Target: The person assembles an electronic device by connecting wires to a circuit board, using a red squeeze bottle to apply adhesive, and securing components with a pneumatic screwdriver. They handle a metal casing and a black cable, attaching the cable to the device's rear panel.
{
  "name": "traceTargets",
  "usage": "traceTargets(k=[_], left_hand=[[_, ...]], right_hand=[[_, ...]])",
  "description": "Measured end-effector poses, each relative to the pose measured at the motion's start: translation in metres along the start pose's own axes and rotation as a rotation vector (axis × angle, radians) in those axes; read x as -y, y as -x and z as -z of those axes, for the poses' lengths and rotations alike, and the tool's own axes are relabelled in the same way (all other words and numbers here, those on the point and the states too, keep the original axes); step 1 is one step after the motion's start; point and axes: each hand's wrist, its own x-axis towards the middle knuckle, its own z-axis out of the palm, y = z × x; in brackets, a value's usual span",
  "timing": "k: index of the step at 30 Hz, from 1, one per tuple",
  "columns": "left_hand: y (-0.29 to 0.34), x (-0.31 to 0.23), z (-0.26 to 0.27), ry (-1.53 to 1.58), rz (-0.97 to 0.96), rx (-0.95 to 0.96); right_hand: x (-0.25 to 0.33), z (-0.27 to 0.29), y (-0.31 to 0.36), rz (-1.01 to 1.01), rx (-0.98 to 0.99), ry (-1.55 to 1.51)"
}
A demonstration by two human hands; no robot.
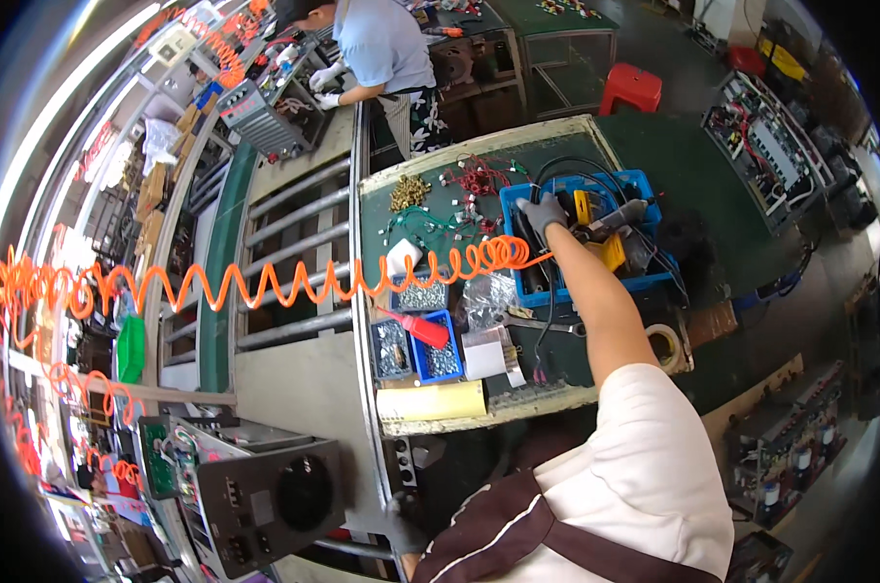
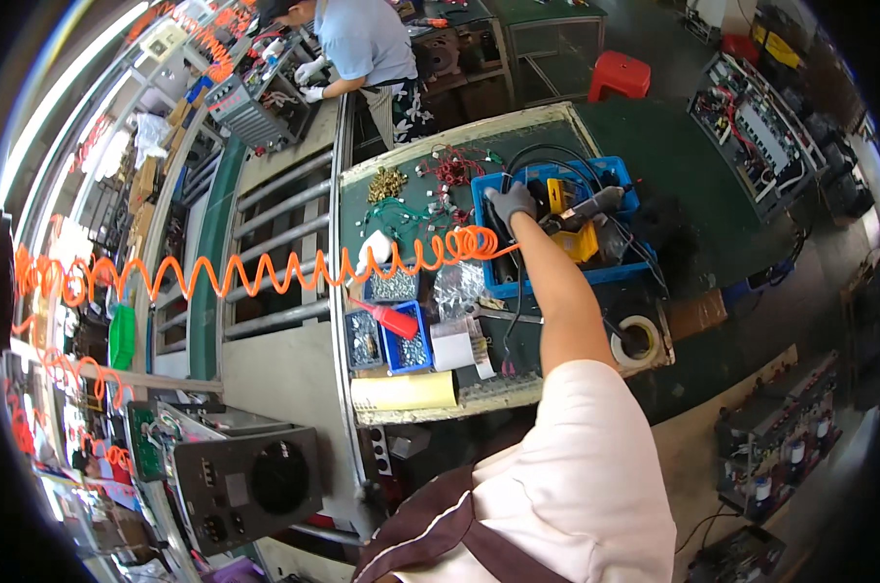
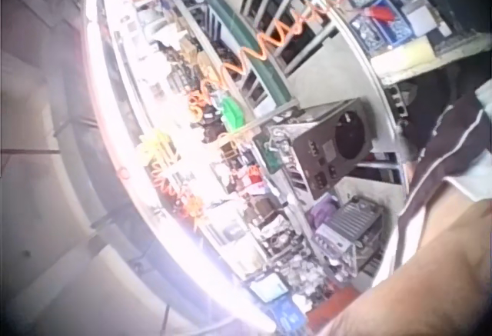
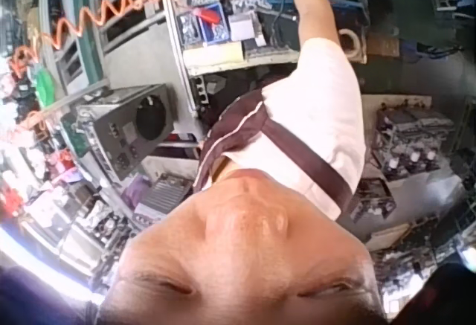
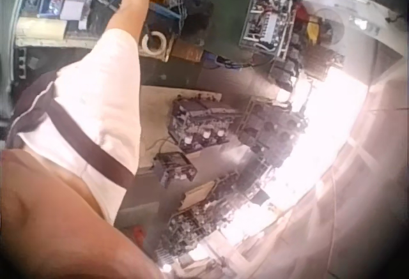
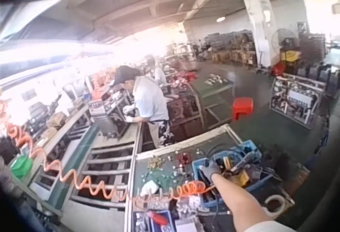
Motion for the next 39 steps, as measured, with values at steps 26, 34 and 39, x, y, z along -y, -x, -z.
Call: traceTargets(k=[26,34,39], left_hand=[[0.004,0.013,0.000,-0.255,-0.208,0.219],[0.036,0.013,0.008,-0.498,-0.438,0.299],[0.037,0.026,0.031,-0.368,-0.320,0.308]], right_hand=[[0.213,0.283,0.043,0.527,0.508,-1.480],[0.271,0.361,0.137,0.867,0.661,-1.247],[0.273,0.396,0.229,1.001,0.845,-0.975]])
